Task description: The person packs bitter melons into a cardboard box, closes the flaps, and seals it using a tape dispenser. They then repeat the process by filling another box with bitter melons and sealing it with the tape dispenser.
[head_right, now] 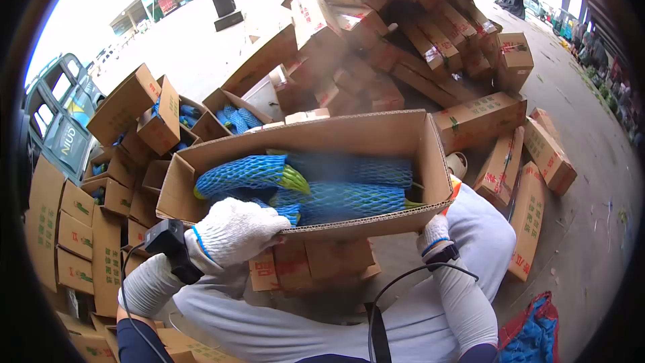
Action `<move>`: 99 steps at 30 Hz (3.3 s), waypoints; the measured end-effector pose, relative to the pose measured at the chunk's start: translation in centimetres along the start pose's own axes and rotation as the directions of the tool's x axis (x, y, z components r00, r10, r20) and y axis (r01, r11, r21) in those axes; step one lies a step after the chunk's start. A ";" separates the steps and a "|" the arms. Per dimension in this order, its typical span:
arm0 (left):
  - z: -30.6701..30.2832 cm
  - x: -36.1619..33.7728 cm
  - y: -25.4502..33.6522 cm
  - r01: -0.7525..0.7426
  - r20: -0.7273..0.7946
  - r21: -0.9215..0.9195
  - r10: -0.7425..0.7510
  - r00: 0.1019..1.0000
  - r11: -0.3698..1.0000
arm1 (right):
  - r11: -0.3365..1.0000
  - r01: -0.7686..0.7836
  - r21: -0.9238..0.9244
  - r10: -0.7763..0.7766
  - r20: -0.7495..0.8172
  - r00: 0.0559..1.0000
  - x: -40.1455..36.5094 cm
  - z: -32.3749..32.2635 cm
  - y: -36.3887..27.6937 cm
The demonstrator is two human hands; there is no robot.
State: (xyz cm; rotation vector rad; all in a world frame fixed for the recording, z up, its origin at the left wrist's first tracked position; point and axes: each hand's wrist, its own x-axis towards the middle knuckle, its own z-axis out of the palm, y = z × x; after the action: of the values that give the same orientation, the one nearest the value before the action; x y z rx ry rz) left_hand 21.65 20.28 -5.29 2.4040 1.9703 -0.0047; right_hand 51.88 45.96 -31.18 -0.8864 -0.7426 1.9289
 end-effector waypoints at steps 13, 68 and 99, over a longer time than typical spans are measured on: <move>1.0 2.3 -7.8 0.272 0.009 -0.236 -0.278 0.961 0.933 | 0.998 0.029 0.051 -0.030 0.020 0.999 -0.2 -4.0 -2.4; 2.0 1.7 -9.3 0.329 0.371 -0.277 -0.215 0.903 0.903 | 0.822 0.369 -0.435 -0.346 0.133 0.929 -0.7 1.7 -13.4; 6.0 5.0 -12.6 0.942 0.961 -0.273 0.109 0.256 0.197 | 0.995 0.085 -0.049 -0.081 0.072 0.994 1.9 -3.7 -7.7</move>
State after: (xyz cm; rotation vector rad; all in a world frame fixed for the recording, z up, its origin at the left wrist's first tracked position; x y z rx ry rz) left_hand 10.41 27.44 -11.69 0.4952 1.4065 -0.1281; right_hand 57.67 51.61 -27.96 -0.8108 -0.8611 1.8823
